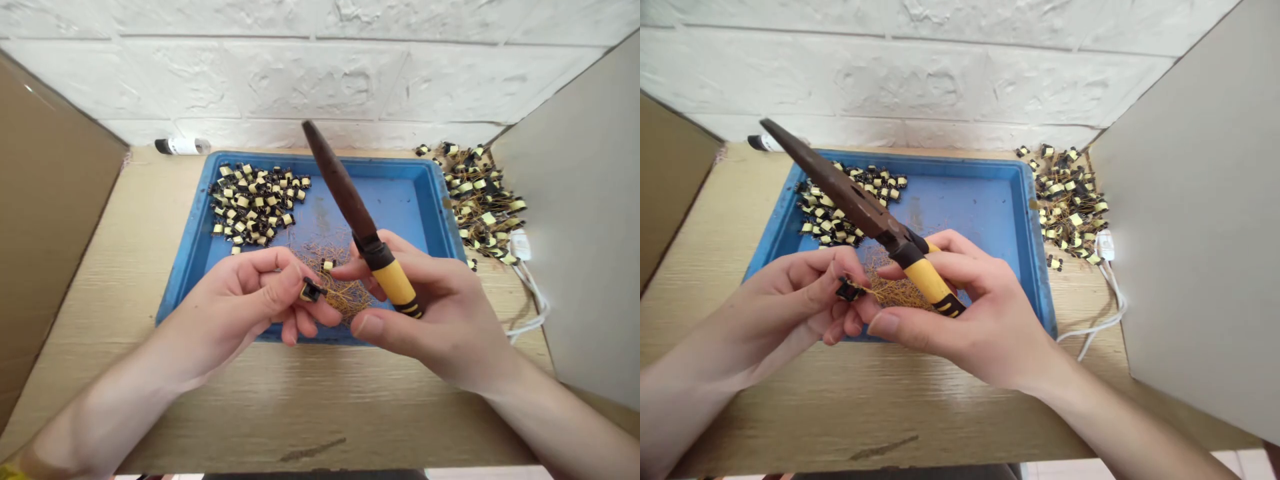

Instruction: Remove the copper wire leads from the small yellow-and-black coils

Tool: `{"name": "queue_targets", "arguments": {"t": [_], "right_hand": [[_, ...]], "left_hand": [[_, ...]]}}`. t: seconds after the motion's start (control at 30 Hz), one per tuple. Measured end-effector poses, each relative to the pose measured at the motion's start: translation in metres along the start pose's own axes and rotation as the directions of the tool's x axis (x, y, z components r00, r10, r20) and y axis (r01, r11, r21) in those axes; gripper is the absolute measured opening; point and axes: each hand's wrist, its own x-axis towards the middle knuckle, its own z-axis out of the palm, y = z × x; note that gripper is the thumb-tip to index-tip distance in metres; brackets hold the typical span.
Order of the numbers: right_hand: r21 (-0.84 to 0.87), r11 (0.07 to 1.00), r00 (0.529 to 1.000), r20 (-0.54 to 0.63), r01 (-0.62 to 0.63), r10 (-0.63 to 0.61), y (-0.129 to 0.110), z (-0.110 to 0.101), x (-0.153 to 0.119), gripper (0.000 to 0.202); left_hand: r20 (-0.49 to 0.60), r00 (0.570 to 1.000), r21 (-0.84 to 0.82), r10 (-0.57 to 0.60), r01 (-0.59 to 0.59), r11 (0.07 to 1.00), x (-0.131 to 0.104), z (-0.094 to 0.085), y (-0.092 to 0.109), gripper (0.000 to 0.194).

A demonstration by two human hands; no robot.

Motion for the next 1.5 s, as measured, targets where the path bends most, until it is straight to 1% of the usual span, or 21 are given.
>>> {"name": "queue_targets", "arguments": {"t": [0.1, 0.17, 0.33, 0.5, 0.67, 0.83, 0.93, 1.03, 1.17, 1.23, 1.37, 1.5], "right_hand": [[-0.036, 0.999, 0.999, 0.020, 0.041, -0.040, -0.0001, -0.0009, -0.0004, 0.010], [-0.068, 0.996, 0.998, 0.024, 0.062, -0.060, -0.0003, -0.0013, -0.0005, 0.007], [-0.150, 0.988, 0.998, 0.060, 0.039, -0.030, -0.0011, -0.0015, -0.0011, 0.019], [-0.086, 0.996, 0.998, 0.067, 0.022, -0.016, -0.0023, -0.0024, -0.0003, 0.018], [-0.073, 0.997, 0.995, 0.099, 0.015, -0.008, -0.0038, -0.0044, 0.0012, 0.016], [-0.046, 0.999, 0.997, 0.074, 0.006, -0.002, -0.0035, -0.0031, 0.0009, 0.014], [-0.051, 0.999, 1.000, 0.024, -0.016, 0.018, -0.0026, -0.0021, 0.0010, 0.015], [-0.056, 0.997, 0.999, -0.014, -0.046, 0.045, -0.0024, -0.0017, 0.0011, 0.011], [-0.052, 0.998, 0.998, 0.045, -0.032, 0.035, -0.0030, -0.0017, 0.0006, 0.005], [-0.055, 0.998, 0.998, 0.059, -0.024, 0.027, -0.0031, -0.0019, 0.0003, 0.007], [-0.051, 0.999, 0.999, 0.044, -0.016, 0.018, -0.0029, -0.0017, -0.0003, 0.014], [-0.047, 0.999, 1.000, 0.008, 0.009, -0.009, -0.0020, -0.0010, -0.0006, 0.017]], "left_hand": [[-0.026, 1.000, 0.028, -0.007, 0.008, 1.000, 0.0006, 0.0010, -0.0011, 0.017], [-0.045, 0.999, 0.046, -0.023, 0.026, 0.999, 0.0005, 0.0016, -0.0016, 0.020], [-0.072, 0.997, 0.087, -0.027, 0.034, 0.996, -0.0009, 0.0008, -0.0027, 0.024], [-0.039, 0.999, 0.090, -0.034, 0.037, 0.995, -0.0004, -0.0005, -0.0029, 0.021], [-0.046, 0.999, 0.090, -0.019, 0.023, 0.996, 0.0005, -0.0017, -0.0032, 0.018], [-0.069, 0.998, 0.108, 0.003, 0.004, 0.994, 0.0001, -0.0026, -0.0035, 0.016], [-0.094, 0.995, 0.143, 0.023, -0.009, 0.990, 0.0002, -0.0023, -0.0035, 0.022], [-0.099, 0.994, 0.215, 0.043, -0.021, 0.976, 0.0003, -0.0029, -0.0040, 0.026], [-0.075, 0.996, 0.233, 0.043, -0.024, 0.972, -0.0006, -0.0050, -0.0062, 0.022], [-0.071, 0.997, 0.242, 0.044, -0.026, 0.970, -0.0010, -0.0058, -0.0074, 0.022], [-0.079, 0.996, 0.277, 0.044, -0.021, 0.961, -0.0015, -0.0068, -0.0081, 0.022], [-0.083, 0.995, 0.292, 0.047, -0.021, 0.956, -0.0020, -0.0069, -0.0069, 0.021]]}}
